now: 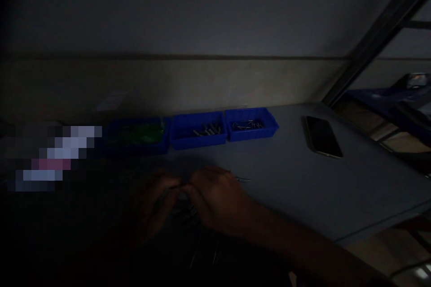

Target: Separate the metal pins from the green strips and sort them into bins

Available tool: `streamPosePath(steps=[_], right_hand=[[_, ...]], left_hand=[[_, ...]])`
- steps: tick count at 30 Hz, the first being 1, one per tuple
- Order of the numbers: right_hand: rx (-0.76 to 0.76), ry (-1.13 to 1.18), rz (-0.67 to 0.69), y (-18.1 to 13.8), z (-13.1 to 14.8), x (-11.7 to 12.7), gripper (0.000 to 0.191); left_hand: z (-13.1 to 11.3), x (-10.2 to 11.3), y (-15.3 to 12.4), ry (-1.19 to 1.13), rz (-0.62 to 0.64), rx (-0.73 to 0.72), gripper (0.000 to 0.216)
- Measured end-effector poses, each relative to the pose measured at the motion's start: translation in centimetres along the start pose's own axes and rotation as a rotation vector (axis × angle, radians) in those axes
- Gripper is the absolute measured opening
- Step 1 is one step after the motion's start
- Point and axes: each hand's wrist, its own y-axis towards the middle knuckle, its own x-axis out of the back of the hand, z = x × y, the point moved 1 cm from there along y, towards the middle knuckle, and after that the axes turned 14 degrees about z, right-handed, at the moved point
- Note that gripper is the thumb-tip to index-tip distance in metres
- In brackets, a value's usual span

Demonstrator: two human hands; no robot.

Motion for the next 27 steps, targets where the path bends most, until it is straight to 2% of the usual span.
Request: streamPosePath(steps=[5,8,13,22,25,27], right_hand=[[0.004,0.000,0.031,-0.1,-0.1,0.7,0.022],[0.021,-0.026,0.037,-0.1,-0.2,0.9,0.021],[0.013,-0.045,0.012,-0.2,-0.3,1.0,0.024],[0.101,-0.146,0.088,-0.2,-0.1,1.1,0.028],[0.062,-0.159,-0.024,-0.4,-1.1,2.3,0.030],[-0.113,-0.159,-0.242,-0.8,-2.7,3.7,0.032]], left_hand=[[0.4,0.2,0.4,-0.056,0.063,0.097,0.031],[0.5,0.2,0.3,-0.097,0.075,0.144,0.030],[0.5,0.1,0.0,-0.135,0.013,0.082,0.016],[0.8,-0.1,0.2,-0.114,0.064,0.129,0.029],[0.7,-0.1,0.1,-0.156,0.089,0.149,0.026],[0.7,-0.1,0.1,-0.181,0.097,0.146,0.025]])
